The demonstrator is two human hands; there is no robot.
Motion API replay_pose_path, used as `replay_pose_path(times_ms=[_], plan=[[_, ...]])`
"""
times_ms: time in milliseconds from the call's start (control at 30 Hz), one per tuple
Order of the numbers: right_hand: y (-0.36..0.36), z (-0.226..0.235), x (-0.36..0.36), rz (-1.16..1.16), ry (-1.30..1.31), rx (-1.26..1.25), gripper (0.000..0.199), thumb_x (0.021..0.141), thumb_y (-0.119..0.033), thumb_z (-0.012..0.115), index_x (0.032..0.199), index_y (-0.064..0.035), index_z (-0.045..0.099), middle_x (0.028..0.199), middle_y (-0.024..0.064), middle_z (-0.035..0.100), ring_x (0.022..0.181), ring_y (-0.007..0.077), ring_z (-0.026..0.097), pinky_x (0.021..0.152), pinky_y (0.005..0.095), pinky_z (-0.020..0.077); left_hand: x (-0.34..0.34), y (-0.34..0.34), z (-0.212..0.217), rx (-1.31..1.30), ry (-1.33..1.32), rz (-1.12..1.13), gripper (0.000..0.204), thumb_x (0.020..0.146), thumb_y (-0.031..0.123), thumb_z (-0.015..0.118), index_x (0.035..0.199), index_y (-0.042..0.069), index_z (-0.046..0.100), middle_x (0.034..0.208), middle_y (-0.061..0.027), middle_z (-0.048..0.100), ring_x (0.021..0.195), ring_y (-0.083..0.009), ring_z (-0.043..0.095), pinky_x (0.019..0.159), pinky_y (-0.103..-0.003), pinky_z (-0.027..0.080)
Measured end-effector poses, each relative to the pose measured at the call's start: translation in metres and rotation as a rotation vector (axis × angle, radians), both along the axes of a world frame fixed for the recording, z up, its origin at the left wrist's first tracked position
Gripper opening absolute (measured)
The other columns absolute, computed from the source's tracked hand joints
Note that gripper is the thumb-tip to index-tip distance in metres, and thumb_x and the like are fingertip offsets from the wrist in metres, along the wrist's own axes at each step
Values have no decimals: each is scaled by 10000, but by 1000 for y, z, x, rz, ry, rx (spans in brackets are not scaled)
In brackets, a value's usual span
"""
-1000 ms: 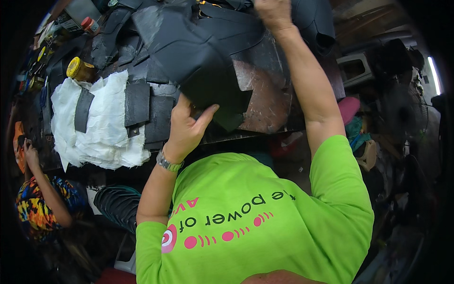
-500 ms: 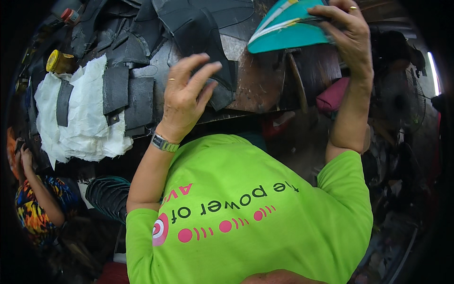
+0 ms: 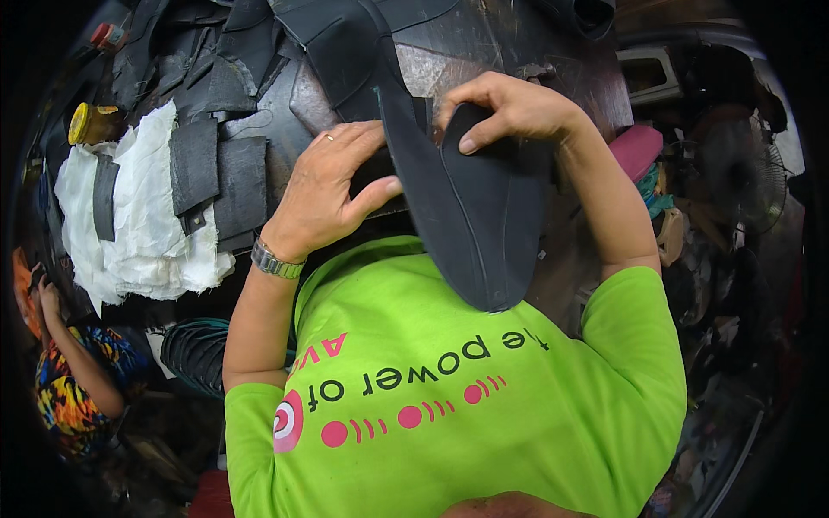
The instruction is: The person repeatedly picks up a black slipper, places a small black rubber patch over a worn area, and uses a hammer to tap the patch into place. The person turns the slipper over to inspect the sole and repeats the patching process on different spots.
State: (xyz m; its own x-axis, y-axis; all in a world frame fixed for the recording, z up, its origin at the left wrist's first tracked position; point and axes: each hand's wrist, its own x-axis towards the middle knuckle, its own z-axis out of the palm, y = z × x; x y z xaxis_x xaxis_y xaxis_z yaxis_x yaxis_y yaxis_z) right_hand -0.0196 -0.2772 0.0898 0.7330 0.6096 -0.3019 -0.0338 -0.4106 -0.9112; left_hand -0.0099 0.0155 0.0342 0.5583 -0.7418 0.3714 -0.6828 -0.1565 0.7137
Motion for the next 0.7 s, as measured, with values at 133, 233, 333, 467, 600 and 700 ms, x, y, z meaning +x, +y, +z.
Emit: replay_pose_path(times_ms=[133,233,333,467,600,700], plan=[[10,-1,8,41,1,-163,292,755,-99,801,990,17,673,949,62,701,932,162,632,887,304,483,3,-2,3,-55,26,-23,597,822,479,740,1164,-3,660,1172,-185,663,1080,-352,608,946,-401,446],[14,1,7,40,-115,-174,304,730,-83,807,983,14,670,907,68,695,887,166,630,858,304,488,-9,-12,3,-19,137,109,493,757,370,824,1065,8,693,1068,-152,693,996,-327,633,898,-388,460],[20,-3,4,11,-119,-247,315,716,-72,805,984,15,666,894,91,689,873,174,630,839,310,488,-19,-25,-3,-49,60,265,398,700,254,871,962,6,702,979,-125,710,923,-305,649,856,-379,469],[23,-6,-3,-59,-162,-276,318,710,-78,809,978,13,665,870,113,681,849,182,632,821,320,489,-22,-28,-12,-24,-34,318,361,690,224,872,905,-2,689,979,-130,717,922,-303,658,847,-382,472],[25,-4,-9,-121,-172,-304,296,707,-80,813,951,16,677,833,122,686,796,185,636,779,328,498,-23,-26,-16,-37,-54,321,324,701,209,863,884,8,687,988,-133,721,937,-302,663,842,-385,471],[27,-2,-9,-171,-190,-308,281,698,-79,816,926,22,687,796,127,688,738,196,636,727,331,503,-23,-27,-15,-50,-53,323,301,708,199,857,882,17,692,983,-130,722,938,-295,666,838,-383,470]])
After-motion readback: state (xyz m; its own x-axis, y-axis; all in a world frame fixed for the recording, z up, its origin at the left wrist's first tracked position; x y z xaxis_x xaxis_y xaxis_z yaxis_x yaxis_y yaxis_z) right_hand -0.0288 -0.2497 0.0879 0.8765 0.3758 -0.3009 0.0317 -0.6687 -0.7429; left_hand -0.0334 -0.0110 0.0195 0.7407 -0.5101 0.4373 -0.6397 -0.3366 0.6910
